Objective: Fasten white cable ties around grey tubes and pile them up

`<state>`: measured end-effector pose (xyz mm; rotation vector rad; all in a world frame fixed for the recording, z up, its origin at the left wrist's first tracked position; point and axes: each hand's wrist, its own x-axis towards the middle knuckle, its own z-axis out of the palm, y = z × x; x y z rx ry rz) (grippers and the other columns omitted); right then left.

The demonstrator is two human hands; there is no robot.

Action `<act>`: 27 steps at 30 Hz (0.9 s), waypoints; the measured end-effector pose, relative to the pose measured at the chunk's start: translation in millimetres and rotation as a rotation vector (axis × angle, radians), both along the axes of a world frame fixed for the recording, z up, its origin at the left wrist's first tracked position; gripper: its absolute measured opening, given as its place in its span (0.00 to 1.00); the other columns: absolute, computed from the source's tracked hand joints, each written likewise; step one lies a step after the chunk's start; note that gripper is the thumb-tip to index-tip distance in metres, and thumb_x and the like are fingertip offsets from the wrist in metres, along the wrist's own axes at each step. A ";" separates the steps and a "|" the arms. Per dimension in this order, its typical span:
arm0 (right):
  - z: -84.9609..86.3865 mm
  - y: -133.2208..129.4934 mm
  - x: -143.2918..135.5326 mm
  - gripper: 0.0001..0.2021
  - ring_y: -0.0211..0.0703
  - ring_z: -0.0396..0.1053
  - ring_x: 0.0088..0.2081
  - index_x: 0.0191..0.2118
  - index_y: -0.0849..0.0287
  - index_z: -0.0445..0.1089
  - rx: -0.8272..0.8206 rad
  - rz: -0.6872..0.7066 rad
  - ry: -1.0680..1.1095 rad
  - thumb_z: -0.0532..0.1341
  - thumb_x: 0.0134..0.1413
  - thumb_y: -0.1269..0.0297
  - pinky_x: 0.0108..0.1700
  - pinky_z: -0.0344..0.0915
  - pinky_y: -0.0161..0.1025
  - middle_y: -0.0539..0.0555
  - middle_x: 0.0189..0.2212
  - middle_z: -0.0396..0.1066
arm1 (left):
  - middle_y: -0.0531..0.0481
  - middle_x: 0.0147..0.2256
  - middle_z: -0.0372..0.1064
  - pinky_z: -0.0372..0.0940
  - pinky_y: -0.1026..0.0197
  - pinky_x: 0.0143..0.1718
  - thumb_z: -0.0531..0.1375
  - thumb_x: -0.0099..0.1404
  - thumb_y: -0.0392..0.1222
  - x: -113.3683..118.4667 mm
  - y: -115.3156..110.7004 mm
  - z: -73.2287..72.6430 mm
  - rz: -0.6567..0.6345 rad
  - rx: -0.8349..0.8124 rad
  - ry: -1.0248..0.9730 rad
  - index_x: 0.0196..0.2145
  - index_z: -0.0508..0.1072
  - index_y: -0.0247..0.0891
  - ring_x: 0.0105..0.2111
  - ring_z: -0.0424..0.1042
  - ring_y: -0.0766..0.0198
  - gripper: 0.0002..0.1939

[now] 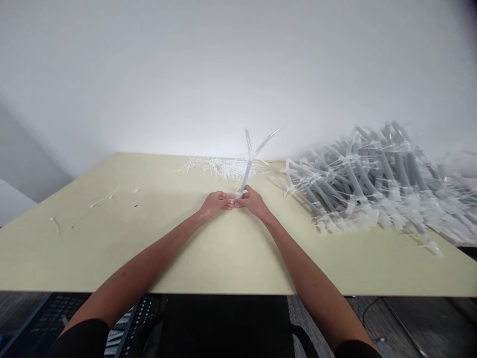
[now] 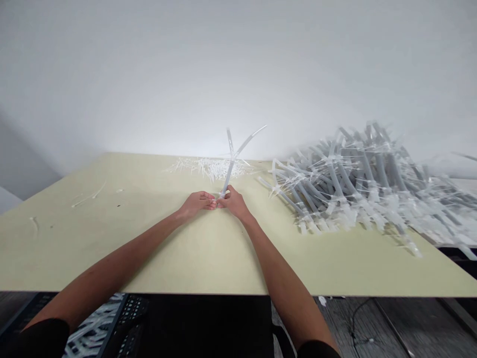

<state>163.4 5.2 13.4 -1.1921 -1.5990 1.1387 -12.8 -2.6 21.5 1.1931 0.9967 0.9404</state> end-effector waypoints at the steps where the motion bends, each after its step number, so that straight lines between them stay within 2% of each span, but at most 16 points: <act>1: 0.2 0.0 -0.2 0.15 0.39 0.72 0.26 0.35 0.57 0.60 -0.003 -0.001 0.003 0.64 0.40 0.65 0.34 0.71 0.39 0.47 0.24 0.69 | 0.44 0.28 0.73 0.68 0.56 0.39 0.62 0.54 0.35 -0.2 -0.3 0.1 -0.004 0.004 0.002 0.32 0.67 0.30 0.28 0.73 0.64 0.08; 8: -1.2 2.3 -0.1 0.16 0.38 0.71 0.26 0.34 0.56 0.59 -0.008 0.015 0.030 0.65 0.38 0.66 0.34 0.71 0.39 0.45 0.23 0.67 | 0.43 0.28 0.73 0.68 0.55 0.38 0.62 0.55 0.37 1.1 -3.1 3.0 -0.040 0.015 0.027 0.32 0.66 0.30 0.26 0.72 0.65 0.09; 14: 2.8 -1.6 -0.6 0.16 0.37 0.71 0.26 0.35 0.56 0.59 -0.007 0.030 0.022 0.65 0.39 0.64 0.35 0.71 0.39 0.45 0.24 0.68 | 0.45 0.26 0.72 0.69 0.56 0.34 0.64 0.53 0.41 4.0 -1.7 -3.5 -0.049 0.026 0.070 0.30 0.65 0.30 0.24 0.71 0.65 0.12; 21: 10.8 -6.3 -0.9 0.11 0.36 0.70 0.25 0.34 0.57 0.61 -0.050 0.028 0.038 0.59 0.48 0.56 0.37 0.71 0.40 0.47 0.23 0.67 | 0.46 0.27 0.71 0.67 0.59 0.31 0.62 0.54 0.39 -3.2 2.2 -1.1 -0.093 0.112 0.134 0.28 0.66 0.32 0.23 0.70 0.68 0.08; 27: 14.3 -8.7 -1.2 0.11 0.37 0.69 0.31 0.34 0.57 0.61 -0.094 0.078 0.144 0.59 0.48 0.57 0.38 0.71 0.41 0.51 0.29 0.68 | 0.46 0.27 0.72 0.67 0.60 0.31 0.59 0.55 0.38 -6.9 4.2 -3.8 -0.122 0.150 0.184 0.29 0.67 0.33 0.24 0.70 0.67 0.05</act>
